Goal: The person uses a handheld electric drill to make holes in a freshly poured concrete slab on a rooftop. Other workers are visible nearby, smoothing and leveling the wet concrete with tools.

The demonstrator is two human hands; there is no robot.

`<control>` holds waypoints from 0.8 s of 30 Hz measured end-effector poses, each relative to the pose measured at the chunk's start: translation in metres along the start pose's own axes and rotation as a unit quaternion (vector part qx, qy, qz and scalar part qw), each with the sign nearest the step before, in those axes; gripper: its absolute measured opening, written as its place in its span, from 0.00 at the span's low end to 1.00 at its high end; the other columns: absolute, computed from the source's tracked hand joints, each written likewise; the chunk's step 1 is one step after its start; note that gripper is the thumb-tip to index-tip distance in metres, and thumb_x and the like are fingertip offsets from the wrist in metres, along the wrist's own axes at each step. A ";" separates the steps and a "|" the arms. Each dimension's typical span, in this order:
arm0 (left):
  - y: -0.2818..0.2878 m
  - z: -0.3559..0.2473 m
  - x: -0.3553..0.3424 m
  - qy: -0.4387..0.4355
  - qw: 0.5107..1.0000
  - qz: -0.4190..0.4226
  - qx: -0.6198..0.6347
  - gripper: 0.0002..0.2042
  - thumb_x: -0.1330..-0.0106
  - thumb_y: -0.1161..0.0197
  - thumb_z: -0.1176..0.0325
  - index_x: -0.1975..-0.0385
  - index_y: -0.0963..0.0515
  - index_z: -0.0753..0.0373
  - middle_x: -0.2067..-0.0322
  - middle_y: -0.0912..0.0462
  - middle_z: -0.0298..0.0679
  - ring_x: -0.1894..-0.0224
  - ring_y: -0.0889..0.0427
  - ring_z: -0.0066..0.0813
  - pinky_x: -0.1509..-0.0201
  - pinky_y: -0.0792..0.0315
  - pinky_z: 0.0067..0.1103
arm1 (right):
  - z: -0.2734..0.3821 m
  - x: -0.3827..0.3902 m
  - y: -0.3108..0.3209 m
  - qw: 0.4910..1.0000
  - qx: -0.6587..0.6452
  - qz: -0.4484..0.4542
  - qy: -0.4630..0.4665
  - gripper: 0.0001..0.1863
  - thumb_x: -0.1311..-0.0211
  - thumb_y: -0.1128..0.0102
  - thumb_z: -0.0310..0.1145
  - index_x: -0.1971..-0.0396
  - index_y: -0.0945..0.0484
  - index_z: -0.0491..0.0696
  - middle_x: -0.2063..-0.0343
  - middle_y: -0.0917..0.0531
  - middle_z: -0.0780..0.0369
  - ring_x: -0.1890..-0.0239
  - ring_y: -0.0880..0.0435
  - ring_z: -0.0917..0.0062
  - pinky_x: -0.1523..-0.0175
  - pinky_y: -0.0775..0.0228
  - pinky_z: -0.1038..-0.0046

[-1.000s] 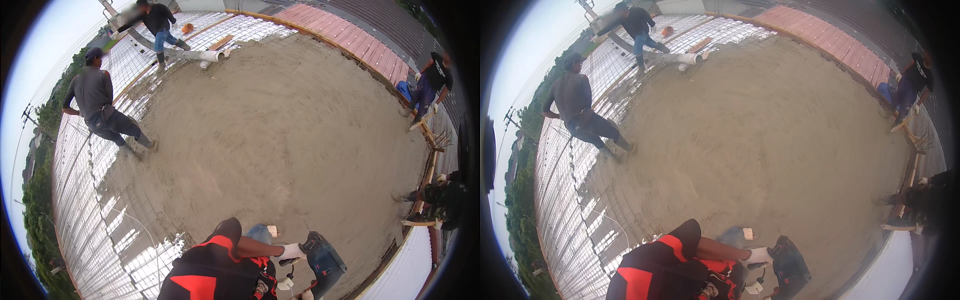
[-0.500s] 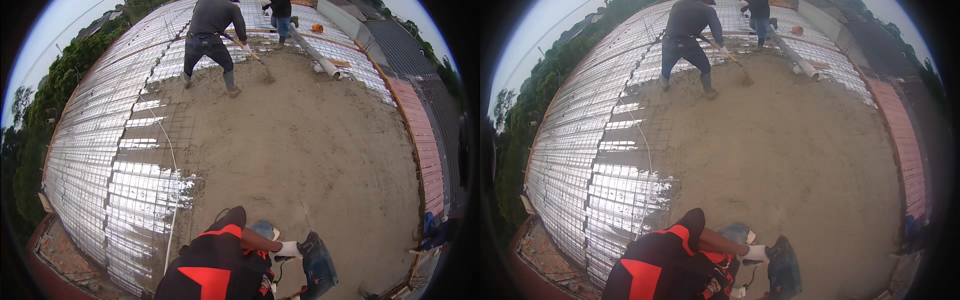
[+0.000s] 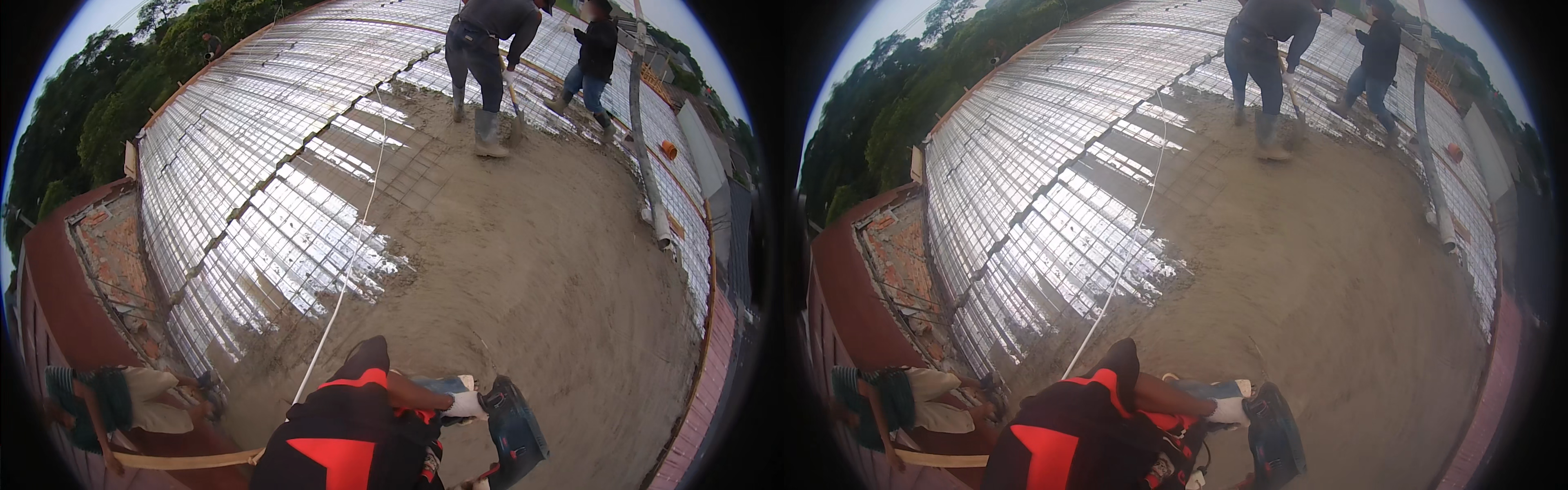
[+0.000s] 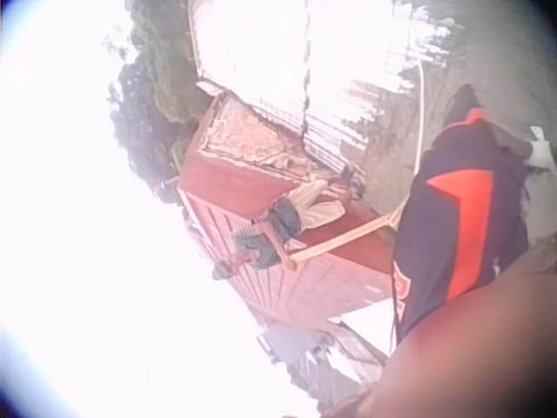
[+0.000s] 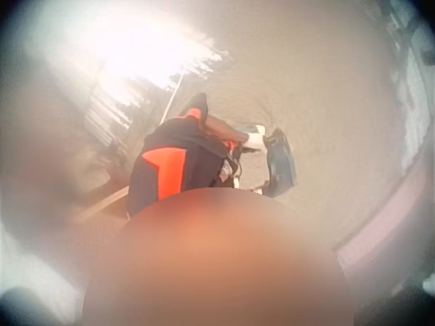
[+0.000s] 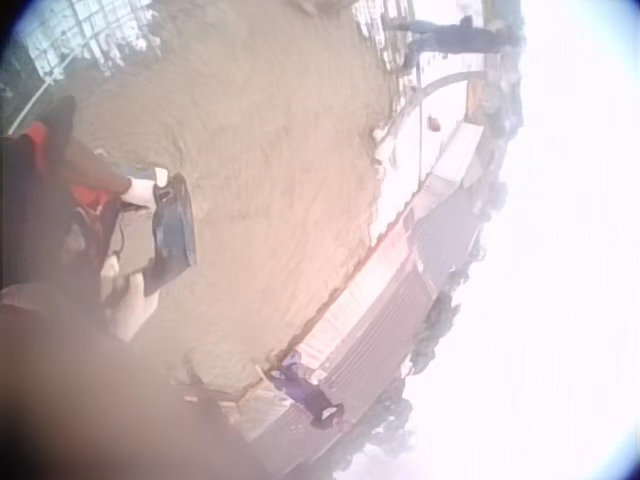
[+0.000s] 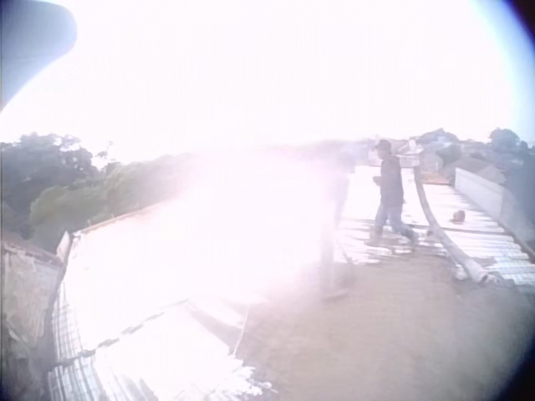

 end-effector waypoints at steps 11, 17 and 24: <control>0.076 -0.026 0.002 -0.025 0.997 -0.067 0.044 0.14 0.39 0.26 0.61 0.77 0.21 0.62 0.82 0.22 0.32 0.81 0.23 0.23 0.75 0.30 0.27 | 0.027 -0.032 -0.058 0.997 0.014 0.072 -0.027 0.18 0.32 0.37 0.30 0.45 0.22 0.44 0.61 0.17 0.62 0.66 0.19 0.75 0.63 0.25 0.69; 0.116 -0.051 -0.012 0.017 0.999 -0.034 0.038 0.16 0.38 0.26 0.59 0.80 0.22 0.61 0.83 0.22 0.31 0.82 0.23 0.23 0.76 0.29 0.26 | 0.060 -0.051 -0.102 0.997 0.002 0.060 -0.045 0.18 0.32 0.37 0.30 0.44 0.22 0.44 0.61 0.17 0.63 0.66 0.19 0.75 0.63 0.25 0.69; 0.154 -0.077 -0.041 0.051 0.998 0.013 0.020 0.15 0.37 0.26 0.58 0.76 0.20 0.62 0.81 0.21 0.32 0.81 0.22 0.23 0.76 0.29 0.27 | 0.103 -0.059 -0.158 0.998 -0.018 -0.017 -0.061 0.23 0.33 0.36 0.36 0.40 0.22 0.46 0.69 0.20 0.65 0.71 0.22 0.79 0.66 0.29 0.72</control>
Point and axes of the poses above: each hand's wrist, its own x-axis away from the middle knuckle, its own y-axis out of the back of the hand, z = x × y, the point moved 8 cm from there along -x, towards the middle knuckle
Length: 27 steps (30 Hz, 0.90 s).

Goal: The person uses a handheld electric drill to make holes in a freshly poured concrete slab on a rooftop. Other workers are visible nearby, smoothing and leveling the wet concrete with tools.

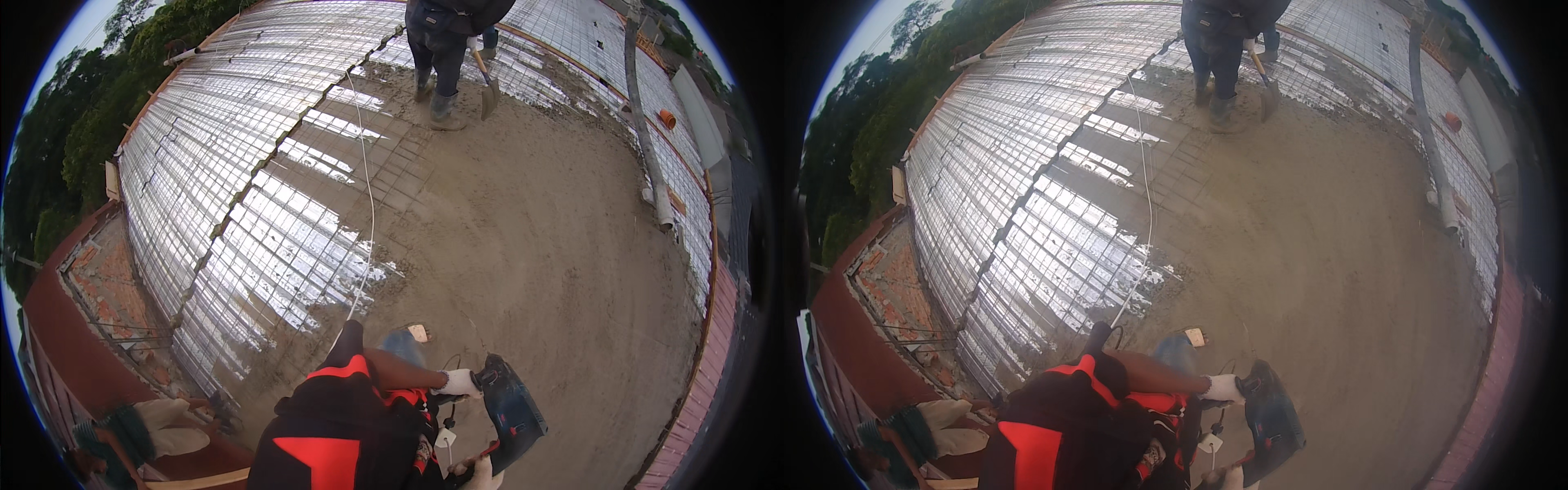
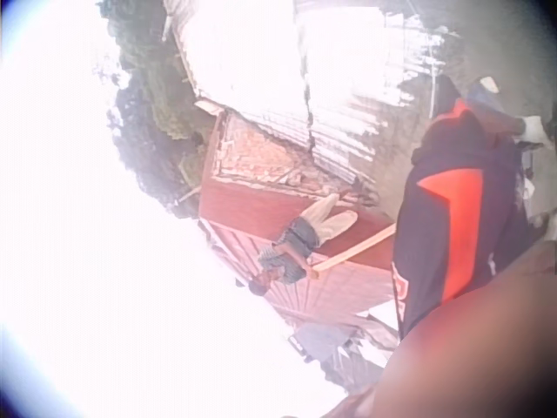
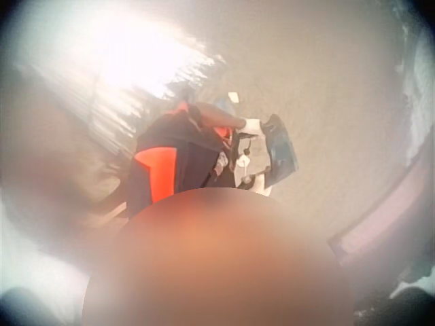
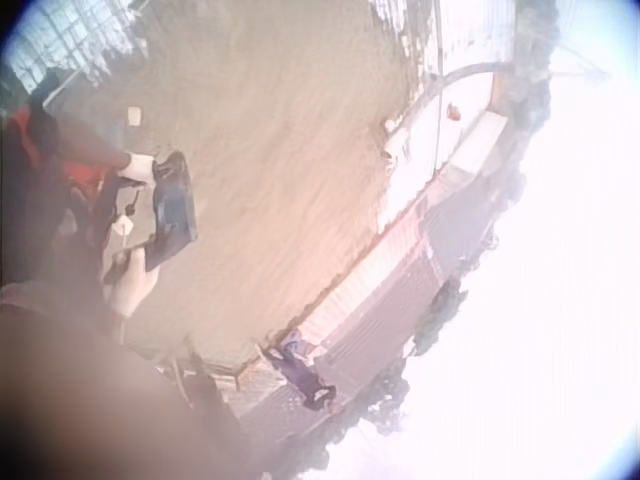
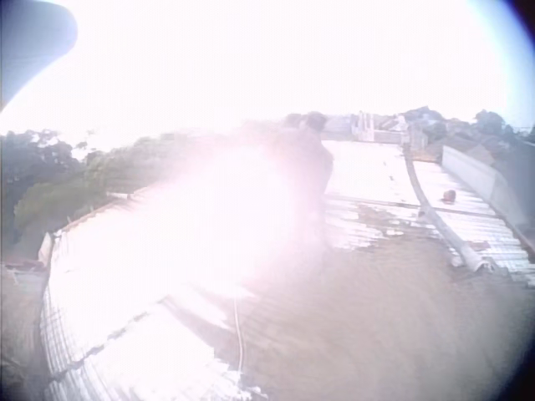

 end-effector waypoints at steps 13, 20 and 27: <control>-0.010 -0.036 0.001 0.084 0.962 0.184 -0.183 0.09 0.43 0.38 0.72 0.83 0.18 0.67 0.83 0.16 0.38 0.78 0.15 0.28 0.69 0.23 0.27 | 0.010 0.035 -0.018 0.968 -0.213 -0.133 -0.028 0.16 0.38 0.41 0.25 0.51 0.23 0.38 0.75 0.21 0.61 0.79 0.21 0.78 0.72 0.28 0.74; -0.055 -0.051 -0.009 0.044 0.934 0.240 -0.261 0.09 0.42 0.36 0.71 0.82 0.19 0.66 0.84 0.17 0.39 0.79 0.16 0.29 0.72 0.25 0.27 | -0.013 0.053 0.004 0.952 -0.214 -0.217 0.001 0.24 0.38 0.38 0.28 0.43 0.24 0.36 0.75 0.19 0.61 0.80 0.20 0.77 0.74 0.28 0.74; -0.126 -0.012 -0.025 0.084 0.921 0.287 -0.248 0.08 0.38 0.35 0.70 0.79 0.21 0.64 0.83 0.18 0.39 0.81 0.18 0.30 0.72 0.25 0.29 | -0.040 0.066 0.046 0.940 -0.201 -0.277 0.012 0.20 0.37 0.39 0.27 0.45 0.23 0.37 0.76 0.19 0.63 0.81 0.21 0.80 0.76 0.29 0.76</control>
Point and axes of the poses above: each hand's wrist, its own x-axis away from the middle knuckle, its own y-axis out of the back of the hand, z = x × y, the point moved 8 cm from there along -x, towards the middle knuckle
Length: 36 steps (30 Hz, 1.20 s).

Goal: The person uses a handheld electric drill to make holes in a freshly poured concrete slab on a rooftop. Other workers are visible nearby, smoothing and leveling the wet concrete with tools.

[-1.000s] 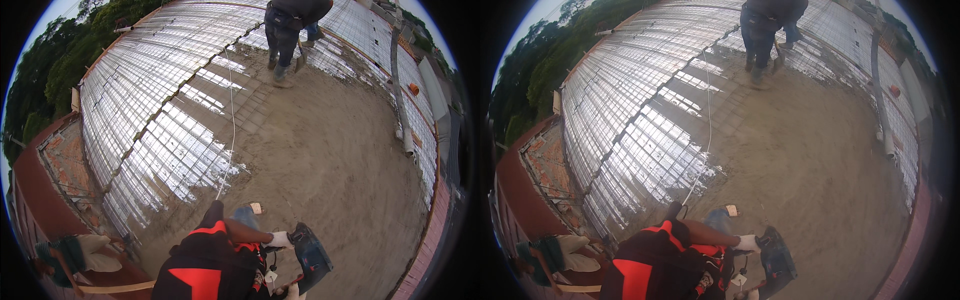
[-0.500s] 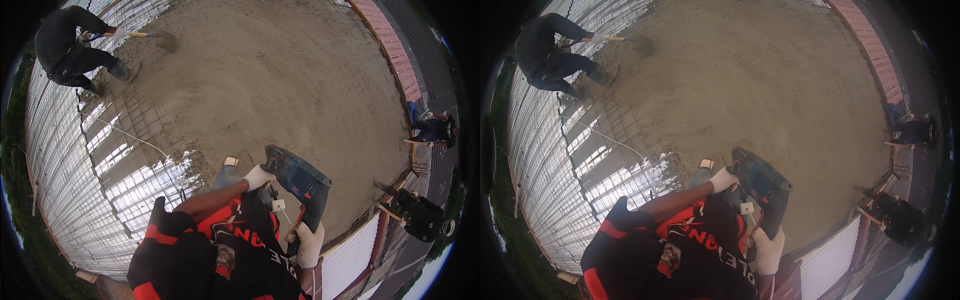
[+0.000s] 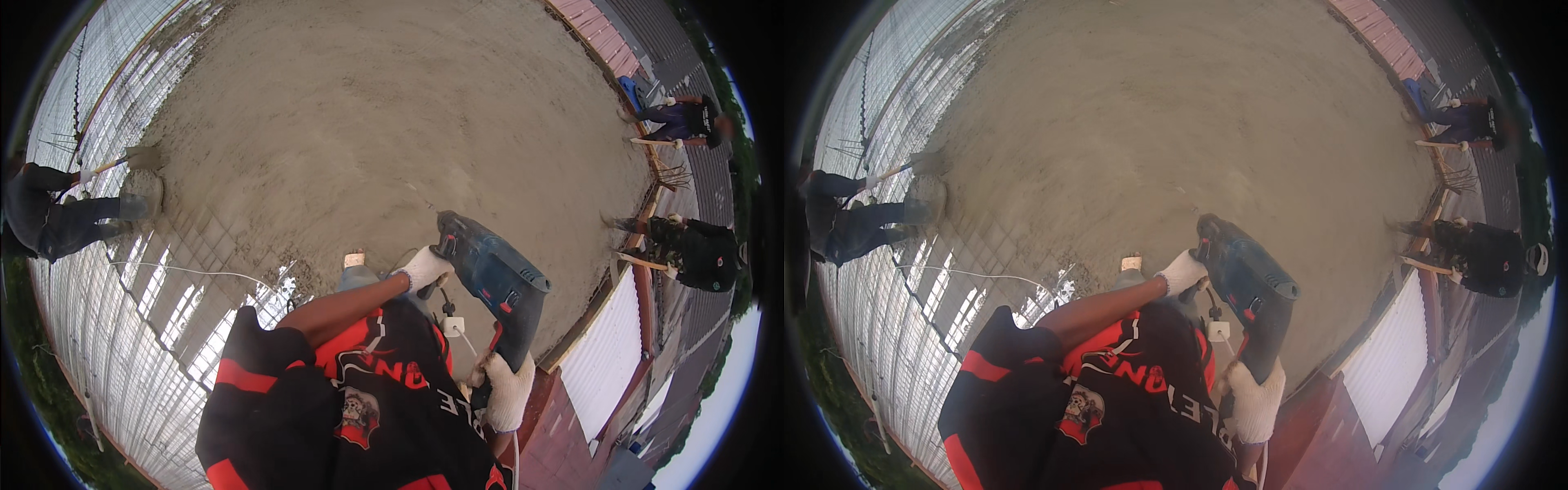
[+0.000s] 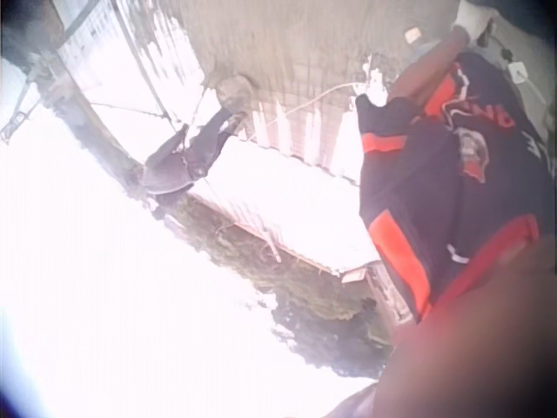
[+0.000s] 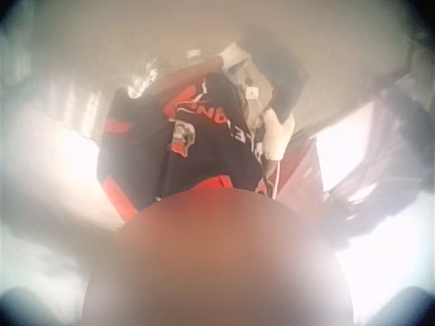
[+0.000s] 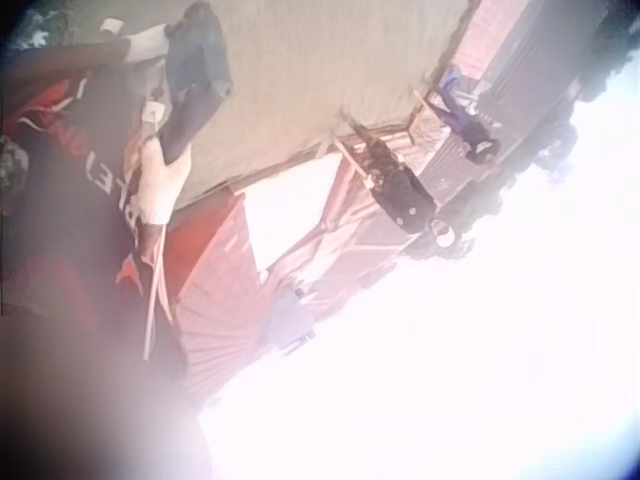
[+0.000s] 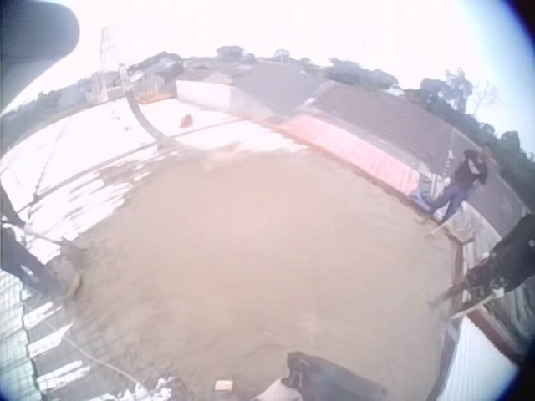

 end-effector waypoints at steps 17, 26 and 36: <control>-0.045 0.087 -0.102 0.053 0.992 -0.113 -0.029 0.11 0.38 0.34 0.66 0.77 0.20 0.68 0.83 0.18 0.40 0.81 0.17 0.30 0.74 0.25 0.30 | -0.063 -0.112 0.039 0.992 0.024 0.091 -0.080 0.28 0.38 0.41 0.23 0.37 0.29 0.32 0.75 0.20 0.61 0.79 0.21 0.78 0.70 0.27 0.74; -0.027 0.061 -0.124 0.034 0.975 -0.173 0.138 0.06 0.39 0.36 0.73 0.76 0.22 0.66 0.82 0.18 0.40 0.81 0.18 0.30 0.75 0.25 0.29 | -0.028 -0.158 0.030 0.983 0.096 0.152 -0.045 0.27 0.37 0.41 0.24 0.37 0.28 0.32 0.76 0.21 0.63 0.78 0.22 0.79 0.69 0.27 0.75; -0.001 0.107 -0.145 -0.080 0.960 -0.040 -0.267 0.19 0.21 0.48 0.70 0.33 0.27 0.62 0.40 0.18 0.44 0.39 0.19 0.39 0.35 0.25 0.31 | -0.041 -0.154 0.020 0.972 0.113 0.196 -0.069 0.23 0.38 0.32 0.35 0.46 0.22 0.41 0.73 0.15 0.63 0.75 0.17 0.81 0.71 0.25 0.74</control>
Point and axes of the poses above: each hand's wrist, its own x-axis away from the middle knuckle, its own y-axis out of the back of the hand, z = x × y, the point moved 8 cm from there along -x, towards the middle knuckle
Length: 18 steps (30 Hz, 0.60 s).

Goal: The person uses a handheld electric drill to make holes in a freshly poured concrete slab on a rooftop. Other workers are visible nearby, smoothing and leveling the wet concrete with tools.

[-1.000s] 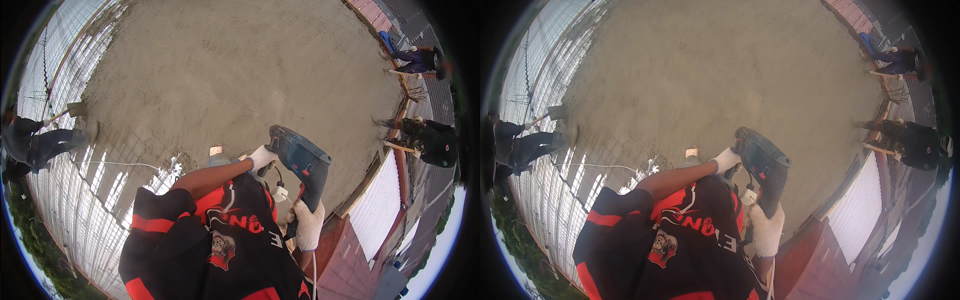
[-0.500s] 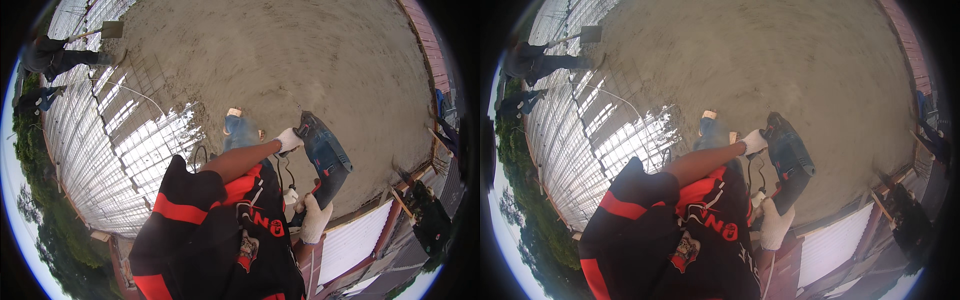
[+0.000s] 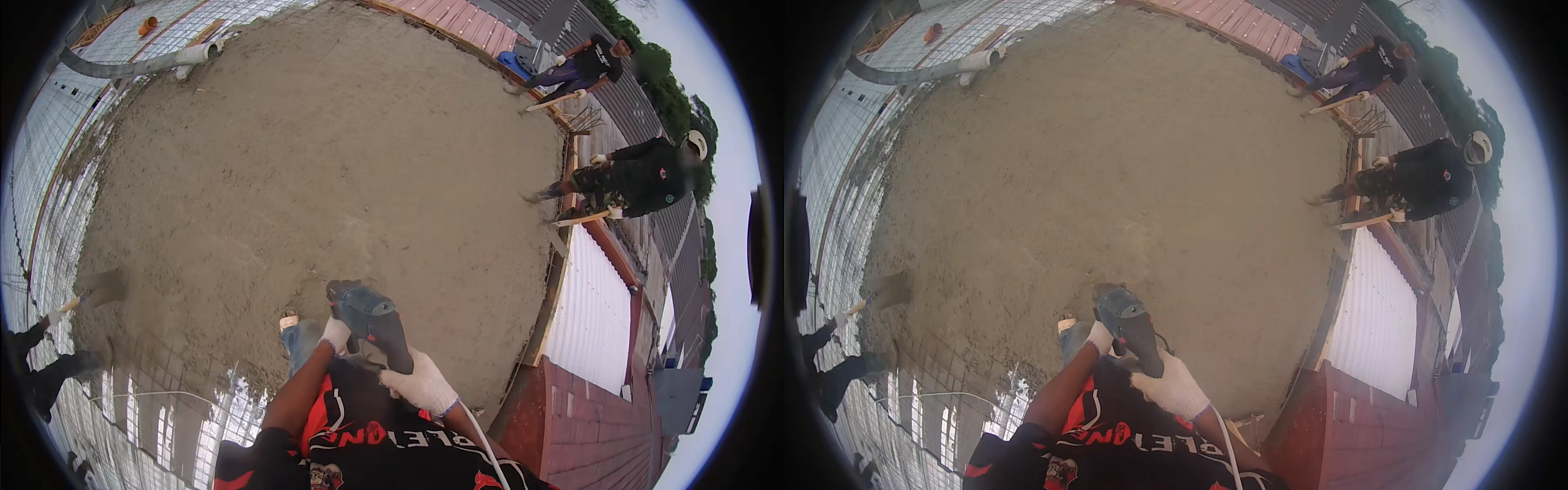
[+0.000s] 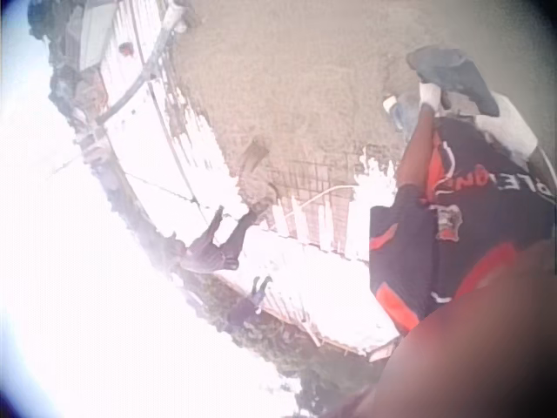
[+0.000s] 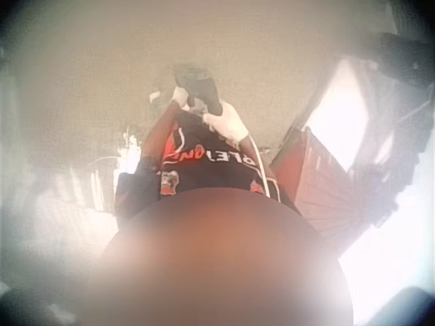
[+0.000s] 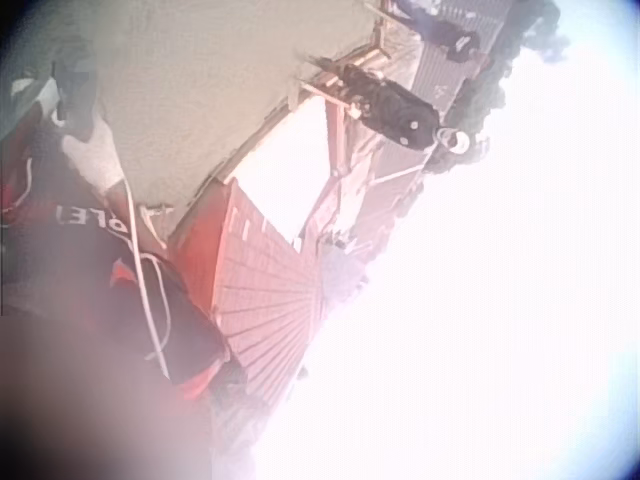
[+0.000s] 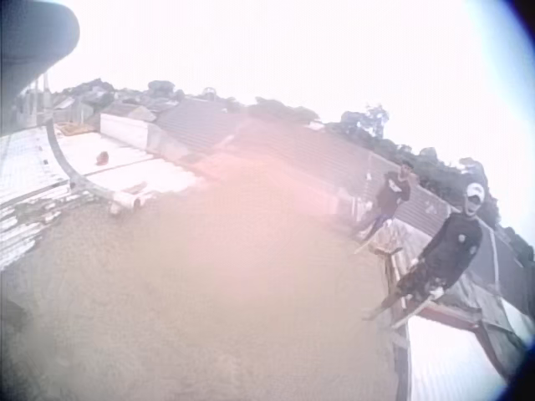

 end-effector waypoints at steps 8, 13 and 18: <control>-0.009 0.102 -0.056 -0.050 0.969 0.028 0.239 0.11 0.24 0.45 0.68 0.47 0.22 0.62 0.50 0.15 0.46 0.47 0.17 0.48 0.44 0.23 0.39 | 0.019 0.001 -0.006 0.997 -0.040 -0.057 0.022 0.24 0.39 0.30 0.35 0.47 0.22 0.39 0.75 0.18 0.64 0.76 0.20 0.82 0.69 0.25 0.73; 0.009 0.031 -0.041 -0.156 0.955 0.172 -0.182 0.17 0.34 0.35 0.63 0.47 0.19 0.59 0.49 0.14 0.48 0.48 0.14 0.46 0.45 0.20 0.36 | 0.030 0.011 -0.002 0.988 -0.110 -0.110 -0.015 0.25 0.40 0.33 0.35 0.44 0.22 0.40 0.73 0.16 0.62 0.75 0.17 0.79 0.68 0.23 0.72; 0.038 -0.055 -0.019 -0.185 0.889 0.223 -0.355 0.20 0.36 0.32 0.59 0.47 0.18 0.59 0.49 0.13 0.51 0.48 0.12 0.46 0.44 0.19 0.37 | 0.048 0.036 0.007 0.972 -0.173 -0.158 -0.019 0.23 0.41 0.33 0.34 0.48 0.21 0.39 0.75 0.17 0.63 0.77 0.19 0.82 0.71 0.26 0.74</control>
Point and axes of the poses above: each hand's wrist, its own x-axis away from the middle knuckle, its own y-axis out of the back of the hand, z = x × y, the point moved 8 cm from there along -x, towards the middle knuckle
